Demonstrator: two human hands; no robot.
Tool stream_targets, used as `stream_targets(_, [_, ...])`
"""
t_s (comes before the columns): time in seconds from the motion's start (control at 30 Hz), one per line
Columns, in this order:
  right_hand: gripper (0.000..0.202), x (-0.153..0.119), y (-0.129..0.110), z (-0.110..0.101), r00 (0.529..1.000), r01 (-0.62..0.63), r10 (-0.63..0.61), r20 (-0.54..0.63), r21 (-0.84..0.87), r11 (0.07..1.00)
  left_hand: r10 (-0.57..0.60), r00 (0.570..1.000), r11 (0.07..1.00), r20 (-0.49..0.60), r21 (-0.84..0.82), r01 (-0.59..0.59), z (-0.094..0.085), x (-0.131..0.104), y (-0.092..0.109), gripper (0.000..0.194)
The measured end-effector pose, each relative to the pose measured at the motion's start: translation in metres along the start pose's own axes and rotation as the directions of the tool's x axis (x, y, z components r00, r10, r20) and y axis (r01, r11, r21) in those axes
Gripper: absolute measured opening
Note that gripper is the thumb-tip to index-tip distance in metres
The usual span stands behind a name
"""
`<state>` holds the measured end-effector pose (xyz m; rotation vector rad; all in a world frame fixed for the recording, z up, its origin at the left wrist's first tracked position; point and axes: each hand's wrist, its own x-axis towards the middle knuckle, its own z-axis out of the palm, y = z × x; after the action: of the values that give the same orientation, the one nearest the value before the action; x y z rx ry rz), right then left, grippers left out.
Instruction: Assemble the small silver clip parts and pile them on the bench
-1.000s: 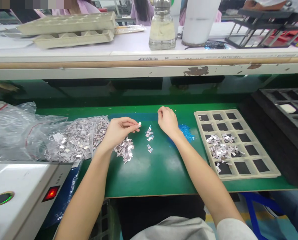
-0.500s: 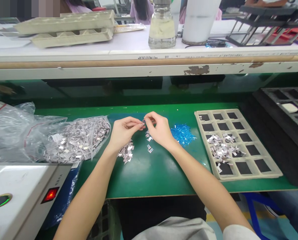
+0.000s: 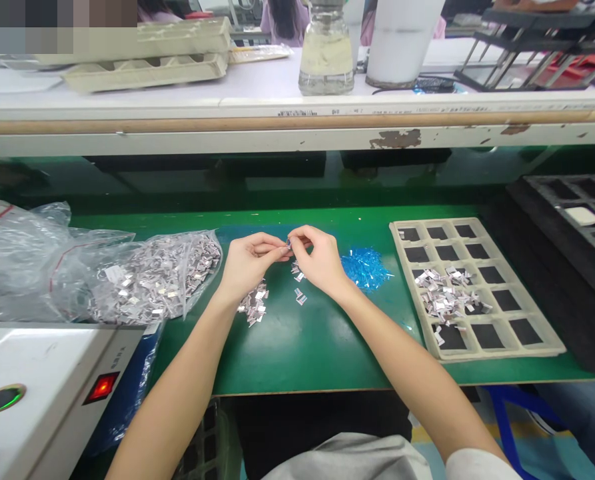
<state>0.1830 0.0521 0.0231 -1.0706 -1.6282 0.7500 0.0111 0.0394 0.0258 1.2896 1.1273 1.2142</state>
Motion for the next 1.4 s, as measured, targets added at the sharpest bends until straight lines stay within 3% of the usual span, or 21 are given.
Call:
stream_targets(0.2, [0.014,0.004,0.003,-0.003,0.997,-0.061,0.059,0.055,0.046,0.997,-0.001,1.0,1.0,0.026,-0.002,0.001,-0.001,0.001,-0.001,0.024])
stream_targets(0.33, [0.023,0.008,0.005,-0.008,0.983,-0.094,0.076,0.166,0.103,0.99,-0.002,0.998,1.0,0.064,0.023,0.0,-0.001,0.001,-0.001,0.022])
stream_targets(0.47, [0.02,0.01,0.006,-0.014,0.976,-0.083,0.075,0.206,0.03,0.996,0.047,0.996,0.975,0.077,0.213,-0.063,-0.018,0.003,0.003,0.02])
stream_targets(0.57, [0.02,0.01,0.012,-0.016,0.971,-0.06,0.082,0.226,-0.104,0.993,0.152,0.988,0.822,0.008,0.554,-0.131,-0.043,0.008,0.003,0.015])
stream_targets(0.63, [0.022,0.009,0.017,-0.016,0.954,-0.045,0.099,0.283,-0.193,0.98,0.141,0.989,0.683,0.034,0.72,-0.122,-0.06,0.011,0.0,0.014])
stream_targets(0.7, [0.021,0.008,0.023,-0.014,0.937,-0.014,0.107,0.331,-0.271,0.962,0.11,0.991,0.591,0.076,0.797,-0.126,-0.071,0.013,-0.006,0.015])
stream_targets(0.77, [0.019,0.007,0.026,-0.013,0.934,0.032,0.094,0.346,-0.341,0.94,0.101,0.99,0.558,0.097,0.818,-0.137,-0.074,0.014,-0.011,0.014])
stream_targets(0.9, [0.012,0.012,0.029,-0.015,0.956,0.078,0.046,0.291,-0.402,0.912,0.128,0.989,0.569,0.076,0.811,-0.136,-0.066,0.014,-0.02,0.01])
stream_targets(1.0, [0.011,0.02,0.037,-0.022,0.988,0.05,0.018,0.151,-0.438,0.897,0.155,0.984,0.537,0.084,0.829,-0.155,-0.06,0.013,-0.021,0.007])
stream_targets(1.1, [0.022,0.027,0.052,-0.03,0.999,0.029,-0.004,0.05,-0.521,0.853,0.14,0.984,0.479,0.113,0.862,-0.167,-0.058,0.011,-0.018,0.015])
stream_targets(1.27, [0.037,0.032,0.074,-0.034,0.995,0.063,-0.004,0.097,-0.612,0.789,0.119,0.985,0.399,0.126,0.902,-0.164,-0.06,0.009,-0.013,0.03])
stream_targets(1.4, [0.041,0.033,0.076,-0.03,0.992,0.076,0.009,0.127,-0.65,0.756,0.154,0.979,0.471,0.133,0.861,-0.191,-0.06,0.008,-0.008,0.036])
